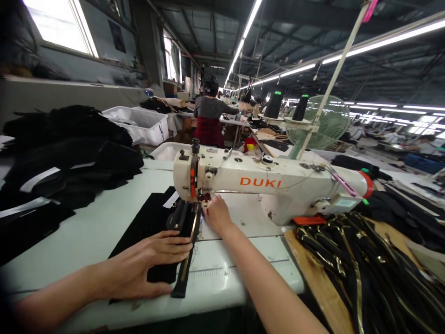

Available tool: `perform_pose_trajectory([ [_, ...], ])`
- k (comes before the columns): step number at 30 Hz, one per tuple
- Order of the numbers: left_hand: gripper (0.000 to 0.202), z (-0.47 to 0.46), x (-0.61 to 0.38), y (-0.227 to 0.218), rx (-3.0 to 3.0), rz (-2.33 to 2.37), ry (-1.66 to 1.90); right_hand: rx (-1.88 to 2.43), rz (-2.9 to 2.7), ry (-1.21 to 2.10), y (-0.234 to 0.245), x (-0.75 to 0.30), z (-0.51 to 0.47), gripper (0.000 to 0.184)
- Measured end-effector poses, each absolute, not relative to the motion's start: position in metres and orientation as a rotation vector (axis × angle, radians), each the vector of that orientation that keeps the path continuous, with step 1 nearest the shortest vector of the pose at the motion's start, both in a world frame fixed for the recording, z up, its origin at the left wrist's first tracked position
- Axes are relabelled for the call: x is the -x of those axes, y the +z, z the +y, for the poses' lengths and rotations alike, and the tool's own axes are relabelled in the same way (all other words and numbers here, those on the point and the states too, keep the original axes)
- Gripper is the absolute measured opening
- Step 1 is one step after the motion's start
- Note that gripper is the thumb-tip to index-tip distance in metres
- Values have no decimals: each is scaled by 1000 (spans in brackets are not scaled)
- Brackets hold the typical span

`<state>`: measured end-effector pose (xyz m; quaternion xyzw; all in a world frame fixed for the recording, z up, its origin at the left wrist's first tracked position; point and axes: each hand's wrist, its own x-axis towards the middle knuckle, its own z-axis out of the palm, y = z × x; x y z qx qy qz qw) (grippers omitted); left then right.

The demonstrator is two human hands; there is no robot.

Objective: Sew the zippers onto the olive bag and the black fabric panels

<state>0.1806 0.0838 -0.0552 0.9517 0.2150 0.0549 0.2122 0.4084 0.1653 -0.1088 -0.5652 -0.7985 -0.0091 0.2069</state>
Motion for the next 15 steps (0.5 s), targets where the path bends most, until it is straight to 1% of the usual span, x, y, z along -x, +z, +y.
perform_pose_trajectory([
  [3,69,80,-176,-55,-2650,608,195,1480,-2245,-37,-102,-418,140,15],
  [5,73,77,-174,-56,-2663,668,274,1365,-2299,-20,-101,-418,121,22],
  [7,76,75,-171,-60,-2656,732,344,1207,-2352,41,-102,-415,108,30],
  [9,80,76,-168,-65,-2637,754,380,1099,-2355,112,-107,-410,102,34],
  [11,82,80,-166,-69,-2628,750,385,1089,-2331,138,-112,-407,103,35],
  [15,81,95,-168,-64,-2648,739,345,1208,-2328,98,-119,-406,108,40],
])
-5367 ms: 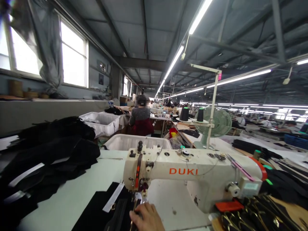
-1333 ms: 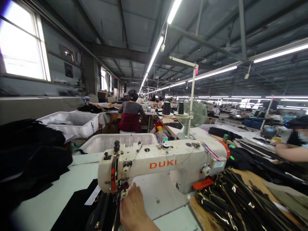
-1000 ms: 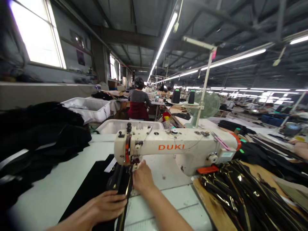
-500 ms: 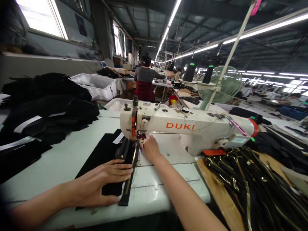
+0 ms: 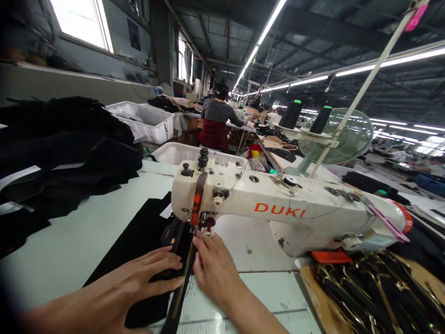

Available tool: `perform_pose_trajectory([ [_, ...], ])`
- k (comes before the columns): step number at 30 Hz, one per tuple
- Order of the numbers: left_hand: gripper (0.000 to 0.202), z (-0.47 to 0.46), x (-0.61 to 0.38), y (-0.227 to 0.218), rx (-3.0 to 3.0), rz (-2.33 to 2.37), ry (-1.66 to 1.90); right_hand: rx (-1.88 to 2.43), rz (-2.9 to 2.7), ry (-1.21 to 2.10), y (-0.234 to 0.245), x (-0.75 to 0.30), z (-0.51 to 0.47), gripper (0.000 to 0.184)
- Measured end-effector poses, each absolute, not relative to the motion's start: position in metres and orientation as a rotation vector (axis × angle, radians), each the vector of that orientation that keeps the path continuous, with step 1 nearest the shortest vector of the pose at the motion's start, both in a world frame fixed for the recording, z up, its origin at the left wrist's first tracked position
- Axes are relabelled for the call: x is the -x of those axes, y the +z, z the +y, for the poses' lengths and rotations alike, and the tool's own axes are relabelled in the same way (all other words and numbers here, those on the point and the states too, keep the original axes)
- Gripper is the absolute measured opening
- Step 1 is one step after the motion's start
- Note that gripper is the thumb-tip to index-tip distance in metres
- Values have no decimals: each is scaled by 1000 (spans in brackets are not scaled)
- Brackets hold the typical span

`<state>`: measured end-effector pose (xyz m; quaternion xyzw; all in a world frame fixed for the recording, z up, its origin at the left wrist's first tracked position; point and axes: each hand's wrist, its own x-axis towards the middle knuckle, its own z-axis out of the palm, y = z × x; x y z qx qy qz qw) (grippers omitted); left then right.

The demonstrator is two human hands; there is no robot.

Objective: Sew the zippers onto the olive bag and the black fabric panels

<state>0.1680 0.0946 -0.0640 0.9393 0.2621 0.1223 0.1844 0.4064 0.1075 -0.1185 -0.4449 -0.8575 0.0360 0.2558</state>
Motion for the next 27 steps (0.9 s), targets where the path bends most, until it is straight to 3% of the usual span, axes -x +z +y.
perform_pose_trajectory([
  [7,75,127,-174,-68,-2665,680,378,1241,-2255,55,-116,-408,104,37],
  [18,56,131,-172,-80,-2789,715,378,946,-2333,381,-98,-411,97,23],
  [27,63,130,-167,-88,-2821,830,470,984,-2369,278,-101,-407,97,24],
])
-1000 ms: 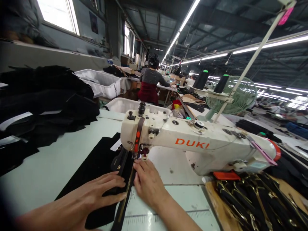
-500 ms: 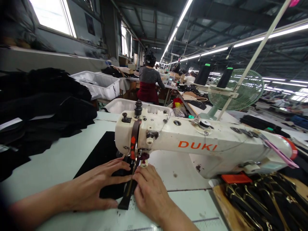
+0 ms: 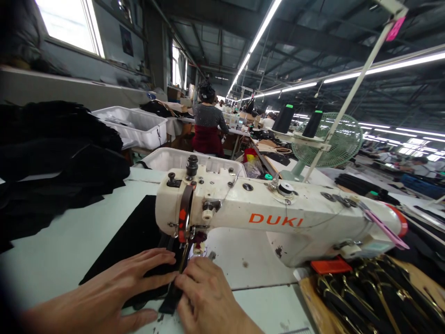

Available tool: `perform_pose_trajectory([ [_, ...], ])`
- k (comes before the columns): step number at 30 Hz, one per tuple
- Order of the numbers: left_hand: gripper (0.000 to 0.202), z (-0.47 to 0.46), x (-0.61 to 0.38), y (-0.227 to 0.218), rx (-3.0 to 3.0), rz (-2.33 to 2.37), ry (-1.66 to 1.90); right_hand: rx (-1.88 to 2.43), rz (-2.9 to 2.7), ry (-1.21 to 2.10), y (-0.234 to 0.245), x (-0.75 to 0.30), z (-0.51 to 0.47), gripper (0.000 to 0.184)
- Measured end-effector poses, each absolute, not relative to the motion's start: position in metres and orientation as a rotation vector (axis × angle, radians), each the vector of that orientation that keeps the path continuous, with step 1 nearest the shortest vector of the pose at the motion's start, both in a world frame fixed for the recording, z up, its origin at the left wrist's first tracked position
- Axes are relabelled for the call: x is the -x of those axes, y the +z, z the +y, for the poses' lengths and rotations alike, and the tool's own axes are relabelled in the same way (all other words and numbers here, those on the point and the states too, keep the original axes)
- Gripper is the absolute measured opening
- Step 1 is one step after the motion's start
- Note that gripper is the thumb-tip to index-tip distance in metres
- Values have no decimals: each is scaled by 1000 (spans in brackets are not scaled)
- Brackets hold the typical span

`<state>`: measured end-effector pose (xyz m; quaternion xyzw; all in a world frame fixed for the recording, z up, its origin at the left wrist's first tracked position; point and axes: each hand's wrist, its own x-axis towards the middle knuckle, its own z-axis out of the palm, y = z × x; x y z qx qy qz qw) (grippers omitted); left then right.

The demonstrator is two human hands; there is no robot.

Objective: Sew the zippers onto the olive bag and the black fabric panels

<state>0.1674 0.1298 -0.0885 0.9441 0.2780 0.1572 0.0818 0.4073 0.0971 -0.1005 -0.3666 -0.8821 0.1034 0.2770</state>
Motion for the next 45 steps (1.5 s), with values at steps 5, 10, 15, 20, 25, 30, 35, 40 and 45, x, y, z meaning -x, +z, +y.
perform_pose_trajectory([
  [5,66,135,-168,-85,-2765,867,420,1005,-2341,216,-110,-405,100,29],
  [10,61,139,-175,-74,-2652,970,323,1058,-2325,218,-110,-403,102,28],
  [15,67,149,-175,-81,-2624,994,247,1105,-2312,112,-113,-405,104,36],
  [20,65,152,-171,-92,-2659,980,326,1177,-2365,91,-116,-409,105,47],
  [25,68,153,-170,-96,-2664,996,308,1189,-2337,84,-116,-407,104,44],
  [30,70,157,-174,-93,-2709,899,397,1195,-2315,34,-114,-404,105,47],
  [35,70,157,-174,-87,-2700,860,402,1174,-2328,-11,-116,-406,106,48],
  [40,56,158,-170,-85,-2583,730,519,1036,-2393,-227,-125,-416,111,47],
  [45,35,171,-163,-94,-2539,981,648,923,-2342,-340,-127,-415,118,43],
])
